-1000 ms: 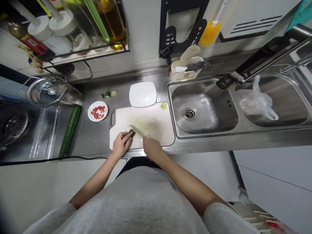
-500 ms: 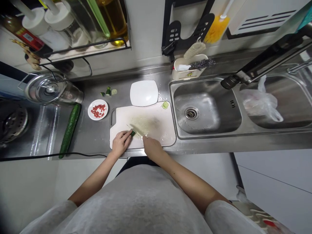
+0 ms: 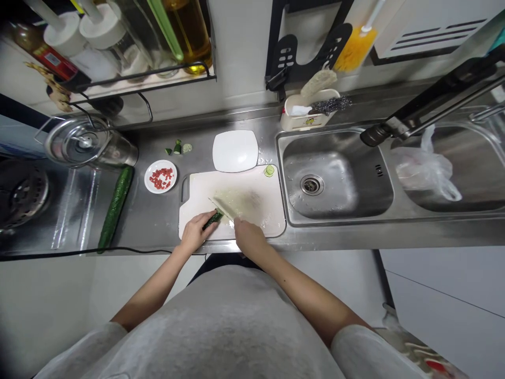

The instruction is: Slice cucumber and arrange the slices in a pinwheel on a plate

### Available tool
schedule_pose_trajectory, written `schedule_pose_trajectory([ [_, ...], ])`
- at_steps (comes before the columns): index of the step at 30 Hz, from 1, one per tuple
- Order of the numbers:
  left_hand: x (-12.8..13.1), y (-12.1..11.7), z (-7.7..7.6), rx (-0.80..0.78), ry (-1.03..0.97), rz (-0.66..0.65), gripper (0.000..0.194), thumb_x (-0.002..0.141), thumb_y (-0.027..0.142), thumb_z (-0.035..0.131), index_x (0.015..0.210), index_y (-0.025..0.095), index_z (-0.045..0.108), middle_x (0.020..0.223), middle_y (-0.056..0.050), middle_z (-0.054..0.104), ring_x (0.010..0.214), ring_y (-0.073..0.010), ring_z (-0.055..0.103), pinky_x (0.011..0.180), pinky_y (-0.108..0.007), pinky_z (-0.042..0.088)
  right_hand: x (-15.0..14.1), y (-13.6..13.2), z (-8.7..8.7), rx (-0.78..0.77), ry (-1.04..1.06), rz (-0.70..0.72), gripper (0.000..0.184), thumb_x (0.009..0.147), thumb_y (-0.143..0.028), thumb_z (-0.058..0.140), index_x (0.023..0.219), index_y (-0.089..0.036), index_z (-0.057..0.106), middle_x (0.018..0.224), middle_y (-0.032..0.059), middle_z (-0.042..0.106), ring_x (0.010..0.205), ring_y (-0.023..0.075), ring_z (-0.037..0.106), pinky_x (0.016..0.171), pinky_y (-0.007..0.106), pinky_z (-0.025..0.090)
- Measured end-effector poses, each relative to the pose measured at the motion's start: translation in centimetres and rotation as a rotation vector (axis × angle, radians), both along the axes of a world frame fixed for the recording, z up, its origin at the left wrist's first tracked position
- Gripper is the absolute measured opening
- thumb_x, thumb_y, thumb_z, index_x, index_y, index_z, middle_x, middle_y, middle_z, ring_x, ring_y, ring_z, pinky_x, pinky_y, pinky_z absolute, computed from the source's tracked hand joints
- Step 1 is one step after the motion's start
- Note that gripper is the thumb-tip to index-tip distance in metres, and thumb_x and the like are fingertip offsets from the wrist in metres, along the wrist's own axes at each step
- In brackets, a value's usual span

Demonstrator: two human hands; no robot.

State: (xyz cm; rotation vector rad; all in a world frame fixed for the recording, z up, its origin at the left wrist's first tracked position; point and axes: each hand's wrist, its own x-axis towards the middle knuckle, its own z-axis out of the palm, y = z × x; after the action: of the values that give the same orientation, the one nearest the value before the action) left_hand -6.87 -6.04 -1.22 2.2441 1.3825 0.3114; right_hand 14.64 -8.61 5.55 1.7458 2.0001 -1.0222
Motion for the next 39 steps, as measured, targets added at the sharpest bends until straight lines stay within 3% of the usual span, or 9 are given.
schedule_pose_trajectory([
  [4, 0.2, -0.5, -0.1, 0.049, -0.005, 0.044, 0.039, 0.094, 0.039, 0.045, 0.130, 0.030, 0.055, 0.124, -0.005, 0.059, 0.105, -0.0174, 0.060, 0.089, -0.030, 0.051, -0.1, -0.7, -0.6, 0.079, -0.004, 0.021, 0.025, 0.096, -0.020, 0.031, 0.112, -0.015, 0.050, 0.097, 0.0115, 0.065, 0.082, 0.0206, 0.065, 0.068, 0.027, 0.044],
  [16, -0.1, -0.3, -1.5, 0.117, -0.037, 0.035, 0.034, 0.093, 0.035, 0.048, 0.124, 0.029, 0.061, 0.116, -0.006, 0.062, 0.105, -0.0184, 0.059, 0.095, -0.034, 0.049, -0.6, -1.1, -0.7, 0.110, -0.026, 0.079, 0.030, 0.092, -0.008, 0.028, 0.113, -0.015, 0.047, 0.097, 0.0134, 0.064, 0.083, 0.0226, 0.066, 0.068, 0.030, 0.048],
  [27, -0.5, 0.3, -2.0, 0.179, -0.106, 0.018, 0.030, 0.092, 0.034, 0.051, 0.117, 0.025, 0.065, 0.112, -0.007, 0.066, 0.101, -0.0181, 0.061, 0.091, -0.034, 0.053, -1.4, -0.9, -0.2, 0.113, -0.047, 0.086, 0.029, 0.091, -0.006, 0.029, 0.113, -0.014, 0.047, 0.098, 0.0129, 0.063, 0.083, 0.0210, 0.067, 0.068, 0.028, 0.049],
  [39, -0.7, 0.9, -2.1, 0.142, -0.142, 0.015, 0.028, 0.091, 0.033, 0.053, 0.114, 0.024, 0.067, 0.109, -0.006, 0.067, 0.099, -0.0176, 0.063, 0.090, -0.034, 0.052, -1.5, 0.4, -0.4, 0.041, -0.001, 0.088, 0.030, 0.089, -0.004, 0.032, 0.111, -0.013, 0.050, 0.098, 0.0138, 0.066, 0.086, 0.0210, 0.067, 0.070, 0.027, 0.049],
])
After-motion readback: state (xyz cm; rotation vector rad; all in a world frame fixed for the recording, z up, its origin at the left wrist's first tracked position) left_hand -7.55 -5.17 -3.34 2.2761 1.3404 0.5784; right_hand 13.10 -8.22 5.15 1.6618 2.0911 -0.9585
